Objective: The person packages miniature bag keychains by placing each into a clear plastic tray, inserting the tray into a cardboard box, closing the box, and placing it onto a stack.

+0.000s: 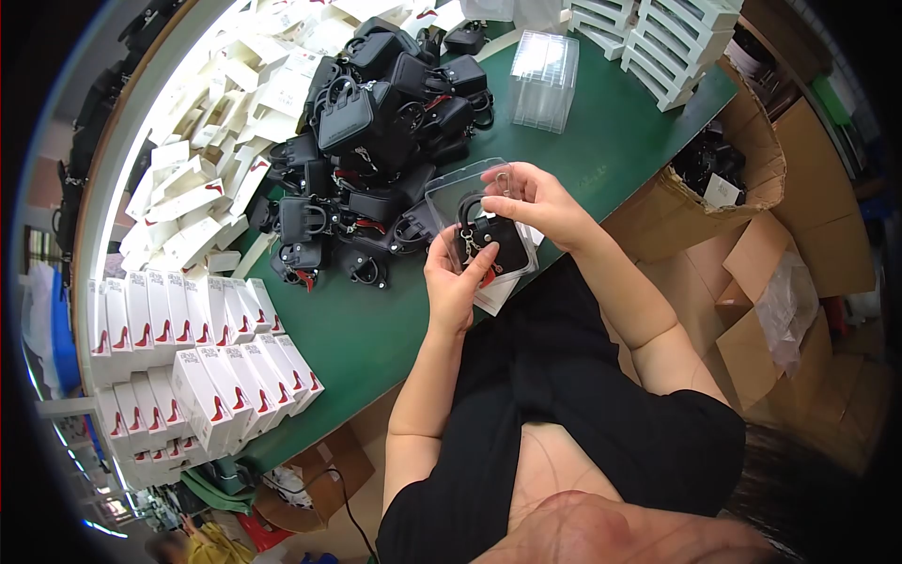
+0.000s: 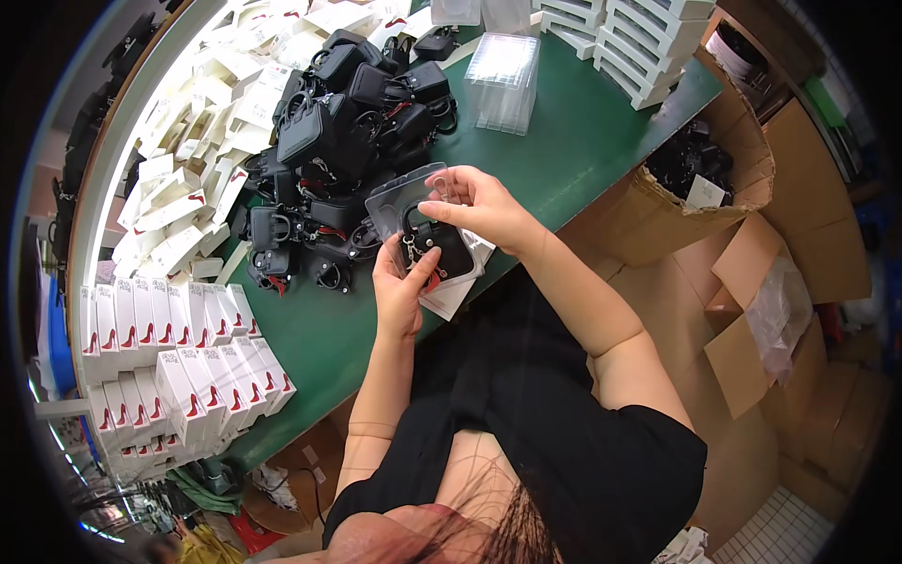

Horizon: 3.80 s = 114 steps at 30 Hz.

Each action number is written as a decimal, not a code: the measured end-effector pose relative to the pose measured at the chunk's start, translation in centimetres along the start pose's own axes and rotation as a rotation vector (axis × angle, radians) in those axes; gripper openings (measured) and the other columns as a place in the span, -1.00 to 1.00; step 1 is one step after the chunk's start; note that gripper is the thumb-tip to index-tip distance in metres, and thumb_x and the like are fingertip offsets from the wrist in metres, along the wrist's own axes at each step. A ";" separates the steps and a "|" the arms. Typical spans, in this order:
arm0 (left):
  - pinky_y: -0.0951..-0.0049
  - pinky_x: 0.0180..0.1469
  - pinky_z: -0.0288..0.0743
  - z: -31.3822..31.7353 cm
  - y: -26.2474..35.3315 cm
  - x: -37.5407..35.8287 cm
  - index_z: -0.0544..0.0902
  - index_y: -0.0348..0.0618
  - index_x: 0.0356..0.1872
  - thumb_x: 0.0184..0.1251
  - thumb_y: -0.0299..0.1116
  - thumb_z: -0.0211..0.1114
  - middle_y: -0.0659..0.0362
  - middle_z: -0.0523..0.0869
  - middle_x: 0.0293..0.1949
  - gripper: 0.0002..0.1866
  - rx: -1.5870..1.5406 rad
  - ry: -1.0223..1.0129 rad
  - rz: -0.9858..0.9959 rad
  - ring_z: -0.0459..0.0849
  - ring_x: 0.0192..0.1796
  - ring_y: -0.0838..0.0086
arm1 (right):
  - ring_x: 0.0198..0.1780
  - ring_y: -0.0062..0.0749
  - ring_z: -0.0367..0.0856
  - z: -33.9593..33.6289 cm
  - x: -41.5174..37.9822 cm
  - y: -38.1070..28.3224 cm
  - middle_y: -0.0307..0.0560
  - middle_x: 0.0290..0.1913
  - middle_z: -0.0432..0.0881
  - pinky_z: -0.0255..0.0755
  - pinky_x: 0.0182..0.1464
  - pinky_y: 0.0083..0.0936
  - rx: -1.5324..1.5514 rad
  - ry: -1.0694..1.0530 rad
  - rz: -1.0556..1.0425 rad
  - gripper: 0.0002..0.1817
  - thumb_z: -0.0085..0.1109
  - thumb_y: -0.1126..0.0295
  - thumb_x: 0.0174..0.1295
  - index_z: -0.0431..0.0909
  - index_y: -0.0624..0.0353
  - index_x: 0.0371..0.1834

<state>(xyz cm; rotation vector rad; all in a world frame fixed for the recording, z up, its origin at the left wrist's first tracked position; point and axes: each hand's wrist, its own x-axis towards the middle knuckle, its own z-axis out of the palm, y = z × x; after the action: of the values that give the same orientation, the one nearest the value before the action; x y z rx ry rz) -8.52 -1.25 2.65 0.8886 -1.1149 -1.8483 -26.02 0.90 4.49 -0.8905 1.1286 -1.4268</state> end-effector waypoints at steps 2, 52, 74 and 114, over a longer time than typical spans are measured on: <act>0.61 -0.24 0.57 0.2 0.0 -0.2 0.44 -0.28 0.07 0.15 -0.57 0.39 0.11 0.65 -0.19 -0.55 0.003 -0.007 0.007 0.64 -0.26 0.52 | -0.09 -0.51 0.50 0.0 0.1 0.0 -0.09 -0.09 0.56 0.39 0.00 -0.65 -0.073 0.005 0.012 -0.55 0.31 0.50 0.12 0.43 0.28 0.09; 0.23 0.26 0.33 -0.4 -6.4 -0.7 -0.02 -0.30 0.44 -0.25 -0.32 0.62 -0.09 0.21 0.31 0.21 0.681 0.308 0.793 0.30 0.31 0.12 | -0.10 -0.47 0.61 4.0 -1.5 -4.0 -0.07 0.02 0.61 0.50 -0.11 -0.65 -0.275 0.175 -0.733 -0.34 0.40 0.59 0.01 0.38 0.13 0.24; 0.22 0.22 0.38 -1.9 -4.3 -1.1 0.22 -0.16 0.32 -0.15 -0.39 0.58 -0.08 0.33 0.25 -0.06 0.603 0.127 0.884 0.43 0.19 0.09 | 0.09 -0.19 0.55 -0.7 -3.8 4.4 0.00 0.18 0.53 0.47 0.08 -0.40 -0.397 -0.138 -0.642 -0.43 0.39 0.44 0.03 0.44 0.17 0.16; 0.23 0.22 0.33 -2.8 -2.4 -1.8 0.47 -0.19 -0.17 0.18 -0.41 0.11 0.04 0.59 -0.11 -0.80 0.355 0.207 0.736 0.55 -0.07 0.29 | 0.03 -0.22 0.49 4.4 -1.8 4.3 -0.03 -0.11 0.49 0.38 0.10 -0.36 -0.199 -0.200 -0.346 -0.85 0.08 0.54 0.11 0.49 0.20 -0.23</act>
<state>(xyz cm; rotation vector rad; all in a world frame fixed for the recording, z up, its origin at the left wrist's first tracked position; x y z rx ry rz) -6.01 0.02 -0.25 0.7027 -1.4168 -0.9570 -20.32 1.98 1.72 -1.3926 1.0092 -1.4757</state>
